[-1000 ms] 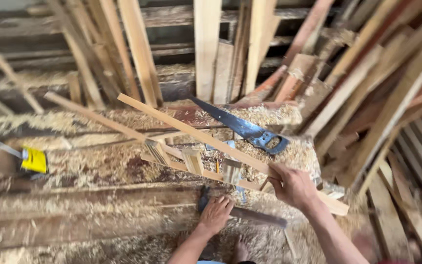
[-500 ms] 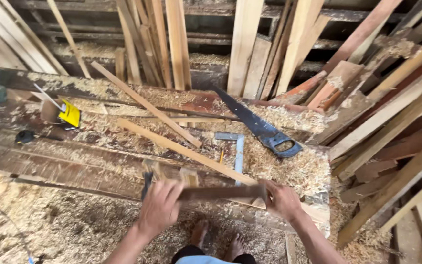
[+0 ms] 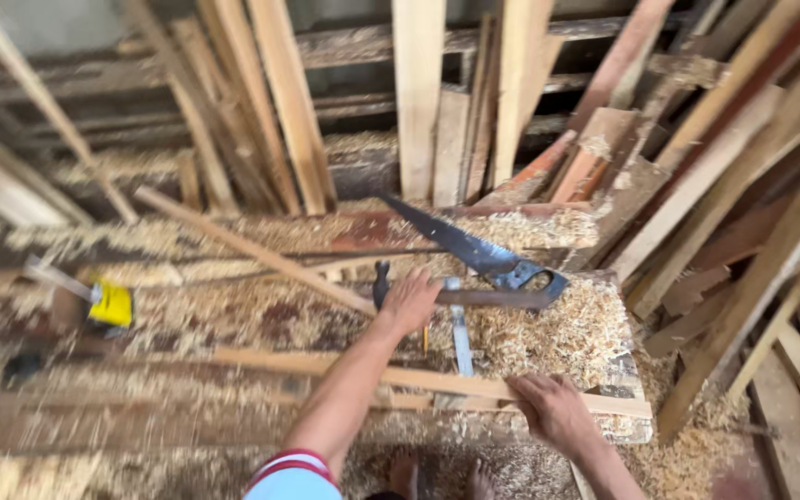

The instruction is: The person hammers nails into thin wooden strips laid across a sawdust-covered workbench, assembling a small ladder-like frame. They position nails by hand, drive them with a claw hammer, reposition the strips, and add cross pieces while working through the assembly.

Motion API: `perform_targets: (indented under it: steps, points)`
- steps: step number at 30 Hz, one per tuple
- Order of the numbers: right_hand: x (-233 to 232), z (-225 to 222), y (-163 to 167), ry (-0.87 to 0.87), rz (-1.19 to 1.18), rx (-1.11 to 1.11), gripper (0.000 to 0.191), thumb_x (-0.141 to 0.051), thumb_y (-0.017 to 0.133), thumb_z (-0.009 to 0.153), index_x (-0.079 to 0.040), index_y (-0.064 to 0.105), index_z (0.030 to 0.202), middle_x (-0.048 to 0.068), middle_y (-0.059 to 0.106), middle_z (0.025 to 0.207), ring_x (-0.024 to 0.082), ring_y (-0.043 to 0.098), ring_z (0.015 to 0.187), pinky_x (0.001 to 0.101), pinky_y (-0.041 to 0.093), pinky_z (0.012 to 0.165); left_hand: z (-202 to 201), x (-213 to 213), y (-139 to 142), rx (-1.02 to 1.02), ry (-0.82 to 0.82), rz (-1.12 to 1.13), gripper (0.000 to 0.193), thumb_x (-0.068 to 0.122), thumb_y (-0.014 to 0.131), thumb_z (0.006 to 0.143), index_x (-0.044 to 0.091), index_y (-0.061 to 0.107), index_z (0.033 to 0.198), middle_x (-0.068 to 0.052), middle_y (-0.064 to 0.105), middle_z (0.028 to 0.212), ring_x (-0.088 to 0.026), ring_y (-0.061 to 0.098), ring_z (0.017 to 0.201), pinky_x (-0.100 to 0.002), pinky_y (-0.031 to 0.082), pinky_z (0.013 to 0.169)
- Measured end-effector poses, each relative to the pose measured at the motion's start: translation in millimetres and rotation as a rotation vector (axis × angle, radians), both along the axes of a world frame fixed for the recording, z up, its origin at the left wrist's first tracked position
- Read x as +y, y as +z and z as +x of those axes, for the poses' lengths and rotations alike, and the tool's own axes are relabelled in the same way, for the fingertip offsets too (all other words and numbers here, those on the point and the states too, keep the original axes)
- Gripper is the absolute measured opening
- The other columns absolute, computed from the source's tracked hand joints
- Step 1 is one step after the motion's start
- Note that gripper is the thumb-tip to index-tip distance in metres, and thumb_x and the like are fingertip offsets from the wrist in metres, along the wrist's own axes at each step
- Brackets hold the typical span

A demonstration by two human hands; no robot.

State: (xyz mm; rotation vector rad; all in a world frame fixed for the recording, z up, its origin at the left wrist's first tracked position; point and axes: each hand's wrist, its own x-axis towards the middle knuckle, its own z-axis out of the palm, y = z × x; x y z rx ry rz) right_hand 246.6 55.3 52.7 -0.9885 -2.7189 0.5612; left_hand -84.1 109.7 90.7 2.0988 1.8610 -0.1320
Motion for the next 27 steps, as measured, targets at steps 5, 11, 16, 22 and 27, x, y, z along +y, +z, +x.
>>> perform_targets:
  steps: [5, 11, 16, 22, 27]
  points:
    - [-16, -7, 4, -0.116, -0.022, -0.011, 0.036, -0.024, 0.064, 0.091, -0.009, 0.067, 0.124, 0.005, 0.075, 0.107, 0.019, 0.068, 0.097, 0.0407, 0.047, 0.09, -12, -2, -78, 0.024, -0.13, 0.009, 0.027, 0.01, 0.057, 0.096, 0.013, 0.065, 0.121, -0.013, 0.06, 0.132, -0.031, 0.051, 0.131, -0.046, 0.047, 0.104]
    - [-21, -11, 23, -0.126, -0.072, -0.053, 0.033, -0.021, 0.062, 0.091, -0.01, 0.069, 0.121, 0.005, 0.073, 0.105, 0.022, 0.065, 0.1, 0.0416, 0.045, 0.091, -7, 1, -78, 0.126, -0.14, -0.039, 0.031, 0.02, 0.06, 0.094, 0.012, 0.063, 0.124, -0.007, 0.064, 0.124, -0.027, 0.054, 0.126, -0.049, 0.047, 0.101]
    - [-15, -18, 33, -0.074, -0.142, -0.14, 0.029, -0.021, 0.057, 0.099, -0.013, 0.066, 0.126, 0.001, 0.072, 0.103, 0.017, 0.064, 0.093, 0.0391, 0.045, 0.09, 27, -14, -2, -0.469, 0.086, -0.429, 0.039, 0.041, 0.061, 0.092, 0.012, 0.064, 0.118, -0.009, 0.068, 0.101, -0.033, 0.069, 0.099, -0.05, 0.06, 0.085]
    - [-15, -14, 32, -0.03, -0.021, -0.028, 0.033, -0.02, 0.067, 0.095, -0.008, 0.067, 0.125, 0.005, 0.07, 0.106, 0.021, 0.066, 0.106, 0.0461, 0.044, 0.098, 98, -95, -6, -0.396, -0.313, 0.14, 0.041, 0.04, 0.065, 0.087, 0.007, 0.058, 0.109, -0.009, 0.064, 0.085, -0.028, 0.058, 0.088, -0.045, 0.049, 0.073]
    - [-26, 35, 28, -0.394, 0.34, 0.448, 0.038, -0.016, 0.073, 0.082, -0.008, 0.065, 0.119, 0.012, 0.067, 0.124, 0.031, 0.063, 0.118, 0.0464, 0.047, 0.105, 101, -95, -38, -0.173, -0.26, -0.131, 0.037, 0.047, 0.042, 0.108, 0.014, 0.059, 0.102, -0.002, 0.05, 0.074, -0.017, 0.045, 0.077, -0.032, 0.041, 0.065]
